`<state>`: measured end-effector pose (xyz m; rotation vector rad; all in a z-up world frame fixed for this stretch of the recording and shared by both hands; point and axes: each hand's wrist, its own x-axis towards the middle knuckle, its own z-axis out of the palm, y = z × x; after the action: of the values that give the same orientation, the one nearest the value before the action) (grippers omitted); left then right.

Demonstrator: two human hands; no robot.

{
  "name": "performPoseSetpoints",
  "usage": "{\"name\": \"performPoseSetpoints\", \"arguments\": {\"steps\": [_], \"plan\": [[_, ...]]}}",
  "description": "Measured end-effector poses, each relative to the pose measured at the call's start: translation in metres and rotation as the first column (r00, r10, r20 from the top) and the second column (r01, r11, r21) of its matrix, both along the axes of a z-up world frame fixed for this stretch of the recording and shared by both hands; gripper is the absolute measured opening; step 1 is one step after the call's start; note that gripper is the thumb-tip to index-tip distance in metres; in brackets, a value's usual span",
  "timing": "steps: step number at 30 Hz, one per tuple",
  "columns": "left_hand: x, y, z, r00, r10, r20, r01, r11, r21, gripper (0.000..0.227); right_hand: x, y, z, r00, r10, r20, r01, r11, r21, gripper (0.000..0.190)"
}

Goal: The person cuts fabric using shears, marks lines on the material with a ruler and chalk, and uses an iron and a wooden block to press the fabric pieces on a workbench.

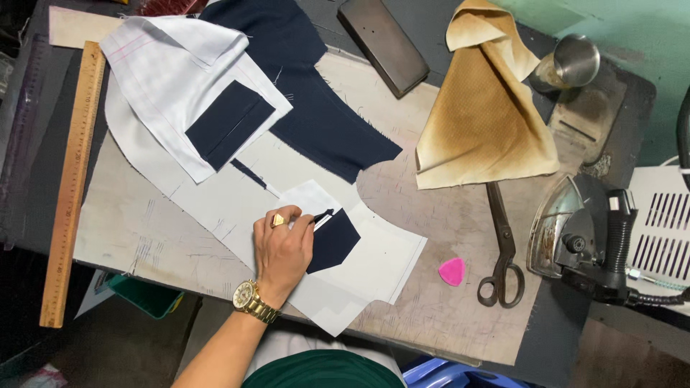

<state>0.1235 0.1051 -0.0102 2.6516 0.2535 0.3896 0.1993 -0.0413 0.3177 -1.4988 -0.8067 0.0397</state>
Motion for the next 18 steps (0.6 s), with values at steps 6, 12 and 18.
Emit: {"name": "performPoseSetpoints", "arguments": {"steps": [6, 12, 18], "plan": [[-0.019, -0.020, -0.010, 0.993, -0.108, 0.045, 0.103, 0.989, 0.103, 0.009, -0.009, -0.039, -0.150, 0.998, 0.056, 0.034, -0.057, 0.998, 0.035, 0.022], [-0.029, -0.029, -0.021, 0.976, -0.190, 0.102, 0.172, 0.971, 0.163, 0.010, 0.003, -0.024, -0.329, 0.855, 0.252, 0.453, -0.003, 0.876, -0.482, 0.040], [-0.022, -0.009, -0.020, 0.986, -0.134, 0.101, 0.141, 0.987, -0.073, 0.007, -0.003, -0.033, -0.354, 0.762, 0.281, 0.584, 0.105, 0.836, -0.539, 0.016]]}}
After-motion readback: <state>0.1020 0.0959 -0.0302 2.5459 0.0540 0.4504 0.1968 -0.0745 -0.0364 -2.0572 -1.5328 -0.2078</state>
